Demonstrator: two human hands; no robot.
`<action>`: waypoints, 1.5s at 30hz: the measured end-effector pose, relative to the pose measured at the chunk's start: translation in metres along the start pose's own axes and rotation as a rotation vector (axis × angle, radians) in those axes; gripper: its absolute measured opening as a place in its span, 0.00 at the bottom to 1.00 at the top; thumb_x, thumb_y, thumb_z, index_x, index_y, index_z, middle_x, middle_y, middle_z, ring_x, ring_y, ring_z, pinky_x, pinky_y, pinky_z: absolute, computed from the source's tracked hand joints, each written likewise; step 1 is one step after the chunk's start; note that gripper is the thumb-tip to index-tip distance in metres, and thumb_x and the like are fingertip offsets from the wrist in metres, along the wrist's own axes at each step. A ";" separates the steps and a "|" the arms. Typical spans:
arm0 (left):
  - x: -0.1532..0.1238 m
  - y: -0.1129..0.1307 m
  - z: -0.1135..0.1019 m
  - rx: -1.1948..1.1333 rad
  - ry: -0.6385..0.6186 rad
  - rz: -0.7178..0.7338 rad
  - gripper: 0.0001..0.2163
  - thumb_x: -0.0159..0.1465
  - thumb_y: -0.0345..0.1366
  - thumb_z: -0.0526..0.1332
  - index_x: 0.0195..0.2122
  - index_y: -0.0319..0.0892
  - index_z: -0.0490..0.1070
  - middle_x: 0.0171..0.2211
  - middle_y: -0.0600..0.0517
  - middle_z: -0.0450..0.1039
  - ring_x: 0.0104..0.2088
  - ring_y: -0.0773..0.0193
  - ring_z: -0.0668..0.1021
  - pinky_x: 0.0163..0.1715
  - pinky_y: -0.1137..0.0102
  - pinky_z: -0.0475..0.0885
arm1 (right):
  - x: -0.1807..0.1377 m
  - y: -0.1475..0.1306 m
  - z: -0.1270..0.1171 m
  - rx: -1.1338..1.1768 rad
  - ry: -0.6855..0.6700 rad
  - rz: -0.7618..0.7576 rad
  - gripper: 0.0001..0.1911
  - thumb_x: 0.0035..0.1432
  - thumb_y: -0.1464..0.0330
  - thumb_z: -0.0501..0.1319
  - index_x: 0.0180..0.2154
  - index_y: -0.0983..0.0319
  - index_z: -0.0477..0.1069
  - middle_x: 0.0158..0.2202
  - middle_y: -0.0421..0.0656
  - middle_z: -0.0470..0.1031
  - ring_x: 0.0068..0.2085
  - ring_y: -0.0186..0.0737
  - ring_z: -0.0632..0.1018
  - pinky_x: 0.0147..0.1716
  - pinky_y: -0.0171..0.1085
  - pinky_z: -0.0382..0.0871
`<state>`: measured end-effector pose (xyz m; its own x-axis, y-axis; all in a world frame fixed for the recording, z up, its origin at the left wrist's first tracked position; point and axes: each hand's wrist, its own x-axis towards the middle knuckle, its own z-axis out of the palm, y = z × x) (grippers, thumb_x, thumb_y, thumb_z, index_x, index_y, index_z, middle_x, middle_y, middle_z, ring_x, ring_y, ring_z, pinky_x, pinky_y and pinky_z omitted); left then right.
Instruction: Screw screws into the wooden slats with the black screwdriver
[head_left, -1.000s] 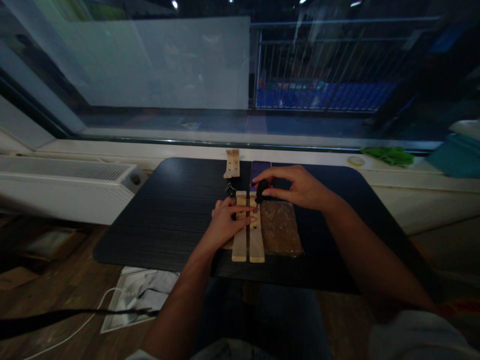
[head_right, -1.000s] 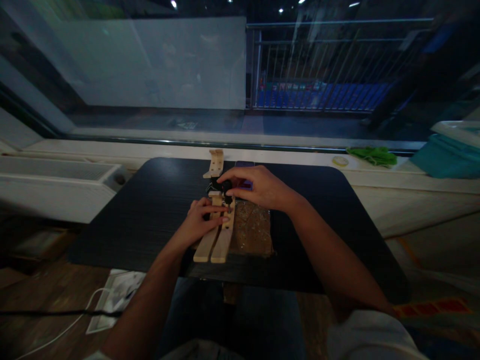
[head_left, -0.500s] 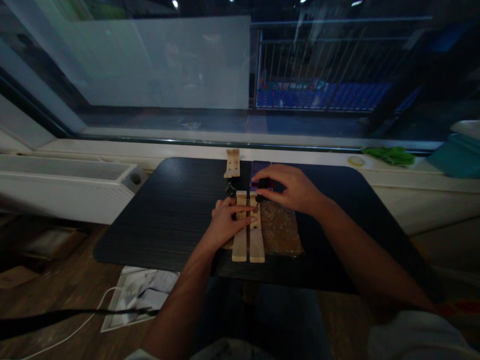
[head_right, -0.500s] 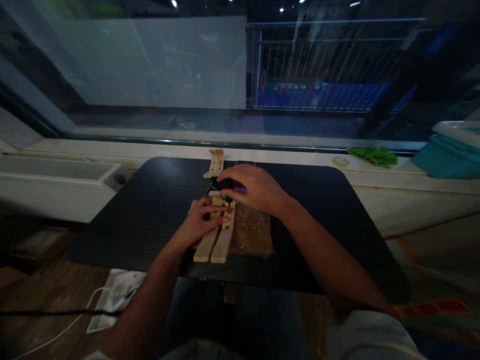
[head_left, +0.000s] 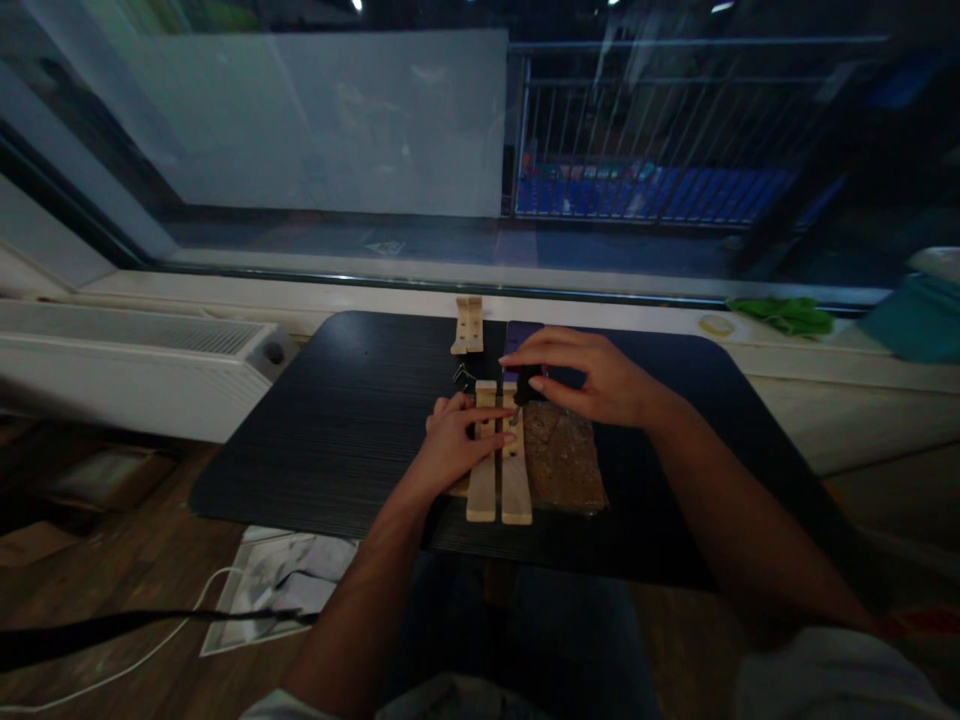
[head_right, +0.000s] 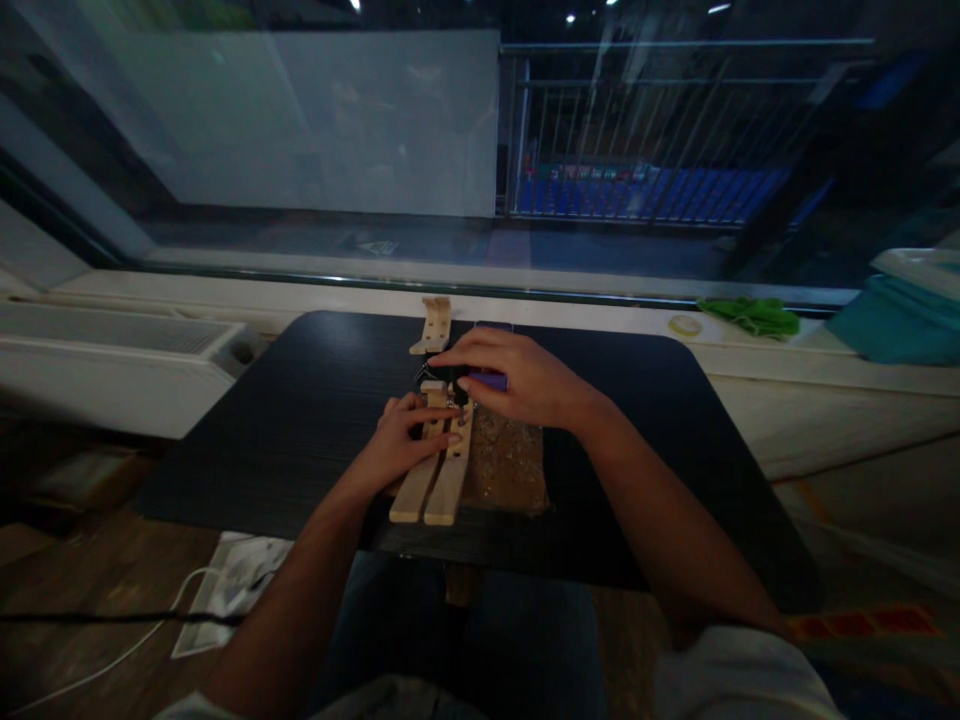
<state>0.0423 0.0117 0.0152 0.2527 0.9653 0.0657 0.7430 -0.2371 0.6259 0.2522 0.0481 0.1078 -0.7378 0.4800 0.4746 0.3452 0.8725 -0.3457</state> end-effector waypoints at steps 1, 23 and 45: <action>0.000 0.000 0.000 -0.002 -0.002 0.003 0.15 0.60 0.44 0.67 0.49 0.56 0.77 0.41 0.51 0.67 0.45 0.55 0.67 0.51 0.57 0.62 | 0.000 0.000 -0.001 0.030 -0.017 0.002 0.18 0.62 0.73 0.55 0.52 0.59 0.72 0.46 0.46 0.78 0.45 0.39 0.78 0.45 0.41 0.71; 0.001 0.002 -0.001 0.019 -0.006 -0.010 0.17 0.58 0.49 0.67 0.48 0.58 0.78 0.38 0.51 0.64 0.44 0.53 0.67 0.47 0.58 0.64 | -0.001 0.004 0.010 -0.010 0.132 0.245 0.11 0.53 0.62 0.66 0.32 0.60 0.67 0.26 0.39 0.74 0.27 0.35 0.74 0.27 0.34 0.66; 0.001 0.001 -0.001 0.030 0.000 -0.005 0.15 0.58 0.47 0.67 0.48 0.59 0.78 0.40 0.51 0.66 0.44 0.53 0.67 0.47 0.59 0.63 | -0.001 0.002 -0.002 0.146 -0.060 0.126 0.20 0.62 0.71 0.58 0.55 0.59 0.70 0.48 0.44 0.79 0.42 0.37 0.79 0.42 0.36 0.72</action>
<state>0.0430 0.0129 0.0167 0.2491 0.9665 0.0623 0.7627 -0.2354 0.6024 0.2546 0.0493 0.1082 -0.7292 0.5740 0.3726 0.3524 0.7817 -0.5145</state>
